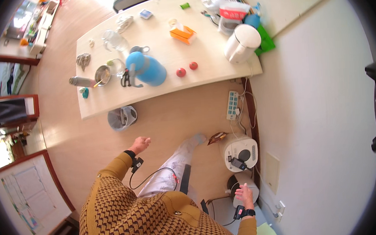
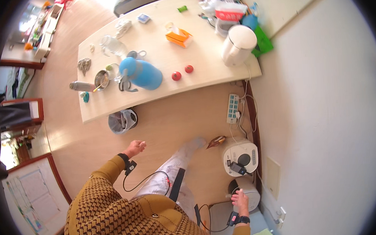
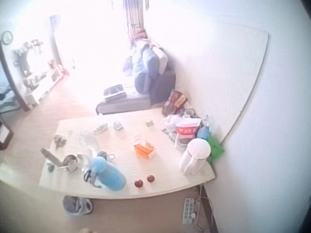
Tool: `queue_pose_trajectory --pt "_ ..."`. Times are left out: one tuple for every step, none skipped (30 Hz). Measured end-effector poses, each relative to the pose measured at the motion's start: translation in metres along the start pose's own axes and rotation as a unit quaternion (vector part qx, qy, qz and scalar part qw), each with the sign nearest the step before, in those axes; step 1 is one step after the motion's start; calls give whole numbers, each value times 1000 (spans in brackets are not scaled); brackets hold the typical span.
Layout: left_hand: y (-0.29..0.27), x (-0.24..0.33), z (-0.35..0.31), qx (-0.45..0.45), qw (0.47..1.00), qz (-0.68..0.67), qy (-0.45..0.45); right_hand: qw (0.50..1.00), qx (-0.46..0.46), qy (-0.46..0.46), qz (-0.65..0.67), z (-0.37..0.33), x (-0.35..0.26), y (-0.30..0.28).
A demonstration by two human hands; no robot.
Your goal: The person wipes a wooden door with a cloth, then moves to a living room and wipes a table and a TV stand. They also wipe two white mugs and a water heater with the cloth and a spray bottle.
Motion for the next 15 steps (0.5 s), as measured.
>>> queue_pose_trajectory --pt "-10 -13 -14 6 999 -36 -26 999 -13 -8 -32 -12 -6 6" --pt "-18 -17 -30 8 999 -35 -4 998 -28 -17 -45 -24 -7 12" --pt "-27 -26 -47 8 999 -37 4 998 -38 -21 -54 -34 -6 17" --pt "-31 -37 -65 4 999 -45 16 997 -45 -26 -61 -41 -2 23" --pt "-32 -50 -82 -4 999 -30 18 996 -45 -32 -77 -48 4 28" --pt "-33 -65 -97 -13 999 -21 28 996 -47 -28 -75 -52 13 33" --pt "-33 -85 -114 -25 999 -11 29 996 -47 -26 -76 -54 22 39" --pt "-33 -109 -134 -33 999 -24 30 996 -32 -16 -87 -56 33 42" --pt "-32 -138 -155 -44 998 -37 23 996 -48 -17 -78 -55 44 53" --pt "-28 -165 -174 -55 997 -39 24 995 -47 -10 -82 -53 55 61" --pt "-28 -196 -196 -48 998 -41 15 995 -19 3 -98 -53 63 63" --pt "-27 -230 -217 -34 997 -70 -8 996 -10 0 -94 -53 72 71" --pt "-30 -263 -239 -15 995 -98 -27 995 -34 -2 -96 -53 80 85" --pt "-30 -295 -262 2 995 -92 -45 994 -40 -6 -106 -53 85 97" --pt "-31 -327 -281 16 991 -116 -72 992 -31 -4 -123 -55 90 104"
Point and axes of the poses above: each hand's wrist, its own z-axis towards the middle knuckle, its own y-axis out of the palm, x = y × z, the point moved 9 cm from there along z, towards the middle knuckle, and after that the axes turned 11 degrees about -x, right-handed, at the moved point
